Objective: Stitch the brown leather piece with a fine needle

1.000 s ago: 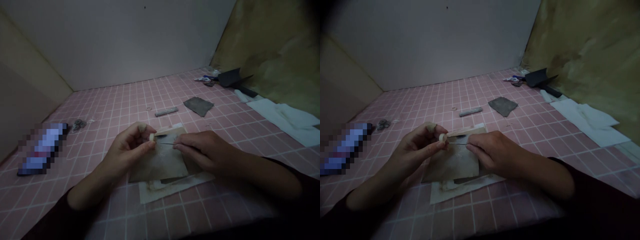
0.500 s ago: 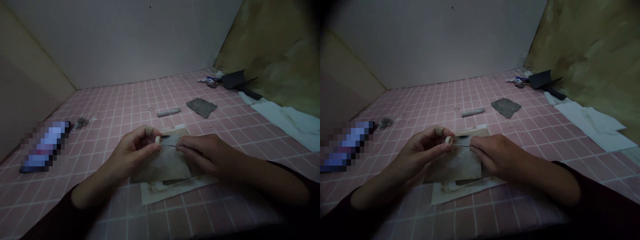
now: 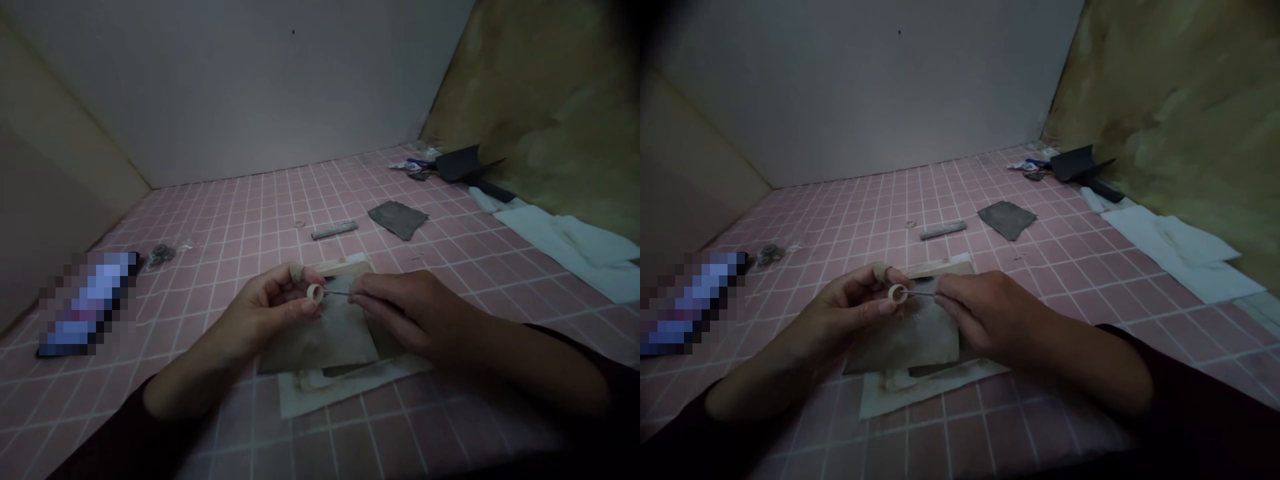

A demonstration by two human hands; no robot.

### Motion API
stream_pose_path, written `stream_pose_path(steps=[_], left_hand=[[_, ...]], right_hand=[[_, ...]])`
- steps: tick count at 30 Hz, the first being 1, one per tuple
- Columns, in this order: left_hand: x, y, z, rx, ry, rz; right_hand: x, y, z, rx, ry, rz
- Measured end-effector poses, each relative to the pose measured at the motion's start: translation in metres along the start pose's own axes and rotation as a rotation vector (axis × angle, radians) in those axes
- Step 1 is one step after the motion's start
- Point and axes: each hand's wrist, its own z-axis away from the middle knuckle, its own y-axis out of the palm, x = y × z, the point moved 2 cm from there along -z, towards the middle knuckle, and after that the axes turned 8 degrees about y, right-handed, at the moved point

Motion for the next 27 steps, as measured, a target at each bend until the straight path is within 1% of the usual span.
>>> stream_pose_path(steps=[3,6,9,11,18,22,25,27], left_hand=[[0.003,0.003,0.000,-0.001,-0.016,-0.044],[0.008,0.004,0.000,0.029,-0.011,-0.141],[0.013,0.004,-0.001,0.061,0.043,-0.270],[0.015,0.004,-0.001,0.066,0.081,-0.311],[0.015,0.008,-0.001,0.035,0.087,-0.243],[0.016,0.008,-0.002,0.041,0.044,-0.273],[0.013,0.006,-0.002,0.068,0.060,-0.393],[0.008,0.006,-0.001,0.086,0.144,-0.546]], right_hand=[[-0.002,0.005,-0.001,0.014,-0.016,0.057],[-0.005,0.010,-0.001,0.041,-0.013,0.128],[-0.007,0.012,-0.001,0.051,-0.015,0.173],[-0.008,0.013,0.000,0.044,-0.024,0.194],[-0.008,0.016,0.001,0.008,-0.057,0.270],[-0.007,0.017,0.000,-0.015,-0.079,0.278],[-0.006,0.017,0.001,-0.017,-0.067,0.274],[-0.005,0.016,0.002,0.003,-0.050,0.266]])
